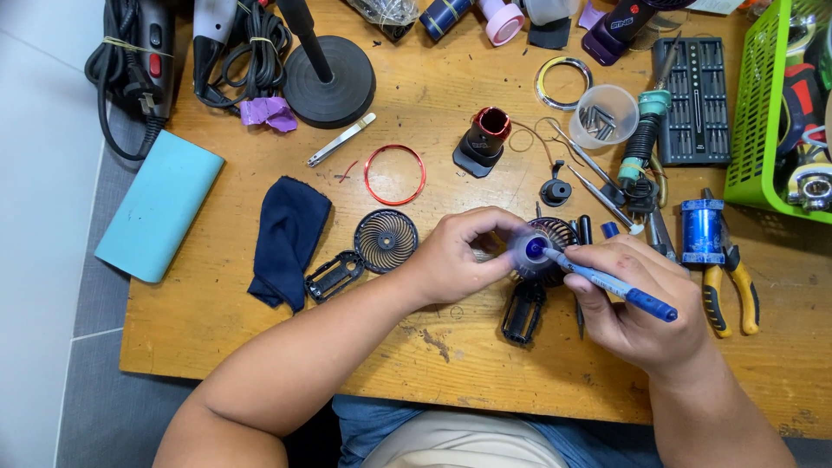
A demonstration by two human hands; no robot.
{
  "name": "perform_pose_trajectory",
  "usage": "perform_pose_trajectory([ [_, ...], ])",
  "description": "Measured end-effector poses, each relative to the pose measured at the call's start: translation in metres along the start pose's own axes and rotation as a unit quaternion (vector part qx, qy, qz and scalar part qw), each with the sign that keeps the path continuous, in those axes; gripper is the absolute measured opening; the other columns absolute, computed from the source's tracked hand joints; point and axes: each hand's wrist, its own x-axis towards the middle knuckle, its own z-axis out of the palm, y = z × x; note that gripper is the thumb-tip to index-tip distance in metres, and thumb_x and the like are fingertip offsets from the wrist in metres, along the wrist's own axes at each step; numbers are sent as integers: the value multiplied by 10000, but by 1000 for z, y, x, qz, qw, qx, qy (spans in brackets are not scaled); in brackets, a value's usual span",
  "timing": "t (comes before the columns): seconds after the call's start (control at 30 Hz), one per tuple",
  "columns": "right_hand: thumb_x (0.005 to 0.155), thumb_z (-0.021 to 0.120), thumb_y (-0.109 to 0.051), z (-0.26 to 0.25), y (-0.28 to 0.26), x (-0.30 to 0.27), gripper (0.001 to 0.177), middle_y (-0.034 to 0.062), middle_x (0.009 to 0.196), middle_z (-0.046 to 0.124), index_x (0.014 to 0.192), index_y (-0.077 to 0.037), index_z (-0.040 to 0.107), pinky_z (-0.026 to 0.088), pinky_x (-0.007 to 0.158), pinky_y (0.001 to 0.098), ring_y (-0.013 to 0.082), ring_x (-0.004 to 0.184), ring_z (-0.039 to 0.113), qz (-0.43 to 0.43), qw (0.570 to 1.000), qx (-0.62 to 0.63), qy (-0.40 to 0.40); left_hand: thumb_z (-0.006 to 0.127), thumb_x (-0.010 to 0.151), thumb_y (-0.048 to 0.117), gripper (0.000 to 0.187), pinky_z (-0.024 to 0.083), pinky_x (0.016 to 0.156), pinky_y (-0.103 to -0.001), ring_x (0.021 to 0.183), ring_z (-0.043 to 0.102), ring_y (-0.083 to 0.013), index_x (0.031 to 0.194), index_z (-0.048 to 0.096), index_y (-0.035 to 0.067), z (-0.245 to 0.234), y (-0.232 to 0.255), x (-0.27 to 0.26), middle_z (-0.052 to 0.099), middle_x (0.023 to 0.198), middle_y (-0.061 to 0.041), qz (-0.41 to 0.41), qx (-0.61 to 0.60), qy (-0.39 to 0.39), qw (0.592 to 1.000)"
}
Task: Repairing and cleaning a small portable fan by marking components and wiping parts with a cloth
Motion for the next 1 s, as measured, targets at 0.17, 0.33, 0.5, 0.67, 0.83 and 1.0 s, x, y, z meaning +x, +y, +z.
perform_pose_trajectory([
  [0.17,1101,678,-148,0,0,-1,317,256,995,788,1171,148,768,609,761,413,370,791,755,-3,1000,-2,0,832,1035,140,289,629,1109,-304,1177,817,-158,1320,793,121,0,1,1,865,1279,-51,-2,0,-3,1000],
  [0.33,1101,679,-152,0,0,0,322,251,972,774,1170,149,767,589,744,413,361,769,737,-6,1000,-4,1,839,1035,144,292,630,1115,-299,1178,821,-152,1323,795,124,-1,1,1,869,1279,-47,-7,-5,-3,1000],
  [0.5,1097,686,-149,0,-1,0,314,255,985,781,1164,147,765,602,757,399,365,798,761,-1,1000,3,0,832,1046,152,281,631,1132,-311,1182,821,-163,1321,791,122,-1,3,1,866,1279,-50,-3,-6,-5,1000],
  [0.67,1104,686,-147,1,1,-3,313,248,1013,796,1177,146,768,625,787,411,382,823,771,-8,1000,-15,3,843,1046,163,273,621,1137,-302,1191,818,-147,1311,789,124,1,-2,0,870,1284,-46,1,-1,3,1000],
  [0.83,1106,689,-163,0,1,-3,309,239,1031,809,1167,128,774,633,783,395,366,840,784,-7,1000,-21,0,846,1037,146,286,623,1144,-304,1195,819,-153,1316,790,118,2,-1,0,869,1291,-53,0,-5,2,1000],
  [1.0,1108,683,-155,0,-1,-1,305,240,1017,804,1162,132,771,626,759,393,365,818,773,-14,1000,-23,3,837,1029,126,294,620,1138,-298,1193,816,-145,1319,789,122,2,-6,-1,868,1290,-44,3,-6,3,1000],
])
